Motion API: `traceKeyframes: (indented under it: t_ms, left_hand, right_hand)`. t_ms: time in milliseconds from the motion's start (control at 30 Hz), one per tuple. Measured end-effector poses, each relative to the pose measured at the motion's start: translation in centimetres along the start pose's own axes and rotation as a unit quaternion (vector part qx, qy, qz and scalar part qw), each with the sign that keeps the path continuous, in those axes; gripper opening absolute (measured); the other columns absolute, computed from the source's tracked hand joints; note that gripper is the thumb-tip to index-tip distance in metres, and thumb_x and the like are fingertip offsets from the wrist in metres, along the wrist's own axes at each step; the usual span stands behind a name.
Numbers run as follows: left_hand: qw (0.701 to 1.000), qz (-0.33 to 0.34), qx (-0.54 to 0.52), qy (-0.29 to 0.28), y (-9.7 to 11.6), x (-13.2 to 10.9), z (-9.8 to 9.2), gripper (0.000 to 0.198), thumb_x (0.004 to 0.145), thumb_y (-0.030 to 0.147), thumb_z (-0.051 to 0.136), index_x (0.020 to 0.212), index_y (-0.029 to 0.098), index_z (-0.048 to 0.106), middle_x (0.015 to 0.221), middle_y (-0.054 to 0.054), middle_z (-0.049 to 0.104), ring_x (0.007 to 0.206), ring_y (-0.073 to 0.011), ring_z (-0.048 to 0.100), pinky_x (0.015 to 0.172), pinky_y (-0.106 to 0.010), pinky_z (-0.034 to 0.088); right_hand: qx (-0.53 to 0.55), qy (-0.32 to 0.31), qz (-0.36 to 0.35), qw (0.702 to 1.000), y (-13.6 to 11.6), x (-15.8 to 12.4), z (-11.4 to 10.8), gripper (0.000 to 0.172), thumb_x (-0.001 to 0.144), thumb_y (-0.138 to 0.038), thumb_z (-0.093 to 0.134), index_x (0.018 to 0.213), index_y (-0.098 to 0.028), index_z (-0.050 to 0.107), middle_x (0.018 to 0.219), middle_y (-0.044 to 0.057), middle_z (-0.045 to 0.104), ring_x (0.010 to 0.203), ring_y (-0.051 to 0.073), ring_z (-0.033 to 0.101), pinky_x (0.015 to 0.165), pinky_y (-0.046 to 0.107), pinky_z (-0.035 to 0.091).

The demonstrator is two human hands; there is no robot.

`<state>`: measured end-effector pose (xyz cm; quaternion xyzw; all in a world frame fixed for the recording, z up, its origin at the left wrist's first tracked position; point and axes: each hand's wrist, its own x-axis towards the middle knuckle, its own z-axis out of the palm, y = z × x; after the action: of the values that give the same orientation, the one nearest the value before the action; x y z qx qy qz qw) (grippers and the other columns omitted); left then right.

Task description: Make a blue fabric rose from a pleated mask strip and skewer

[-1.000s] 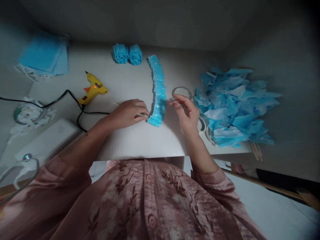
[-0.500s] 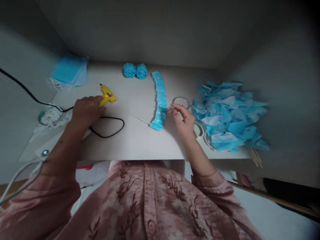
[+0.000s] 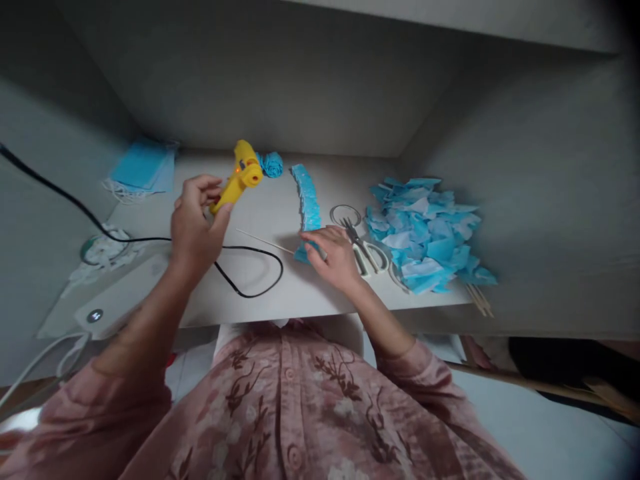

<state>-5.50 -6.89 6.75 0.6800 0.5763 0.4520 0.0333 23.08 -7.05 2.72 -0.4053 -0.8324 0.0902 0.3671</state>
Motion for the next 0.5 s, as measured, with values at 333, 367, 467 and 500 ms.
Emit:
traceKeyframes:
  t_ms: [333, 367, 467, 500]
  left_hand:
    - [0.989, -0.050, -0.142, -0.003, 1.4, -1.6, 3.9, 0.032, 0.096, 0.030, 0.063, 0.125, 0.022, 0.052, 0.117, -0.008, 0.071, 0.103, -0.0177, 0.072, 0.094, -0.032, 0.058]
    - [0.984, -0.057, -0.167, 0.000, 1.3, -1.7, 4.3, 0.033, 0.095, 0.031, 0.064, 0.124, 0.022, 0.053, 0.116, -0.007, 0.071, 0.101, -0.0180, 0.073, 0.094, -0.034, 0.058]
    - [0.971, -0.072, -0.227, 0.010, 1.3, -1.9, 5.4, 0.036, 0.091, 0.034, 0.067, 0.122, 0.021, 0.055, 0.112, -0.007, 0.070, 0.100, -0.0196, 0.073, 0.096, -0.037, 0.058]
    - [0.968, -0.075, -0.239, 0.011, 1.4, -2.0, 5.7, 0.037, 0.090, 0.035, 0.069, 0.122, 0.021, 0.056, 0.112, -0.007, 0.070, 0.100, -0.0202, 0.073, 0.096, -0.038, 0.058]
  right_hand:
    - [-0.212, -0.036, 0.079, 0.973, 5.0, -7.6, -4.2, 0.040, 0.096, -0.024, 0.056, 0.133, -0.018, 0.071, 0.136, 0.016, 0.071, 0.121, 0.036, 0.063, 0.101, 0.057, 0.051]
    - [-0.222, -0.044, 0.084, 0.970, 5.4, -8.1, -4.3, 0.041, 0.097, -0.026, 0.057, 0.134, -0.016, 0.070, 0.138, 0.018, 0.070, 0.123, 0.037, 0.062, 0.102, 0.057, 0.051]
    - [-0.244, -0.066, 0.106, 0.962, 5.6, -8.4, -3.9, 0.041, 0.100, -0.025, 0.054, 0.135, -0.011, 0.069, 0.137, 0.018, 0.071, 0.126, 0.035, 0.060, 0.107, 0.052, 0.051]
    - [-0.254, -0.070, 0.114, 0.958, 5.5, -8.2, -3.6, 0.039, 0.100, -0.024, 0.052, 0.134, -0.011, 0.069, 0.137, 0.018, 0.072, 0.126, 0.034, 0.060, 0.108, 0.051, 0.051]
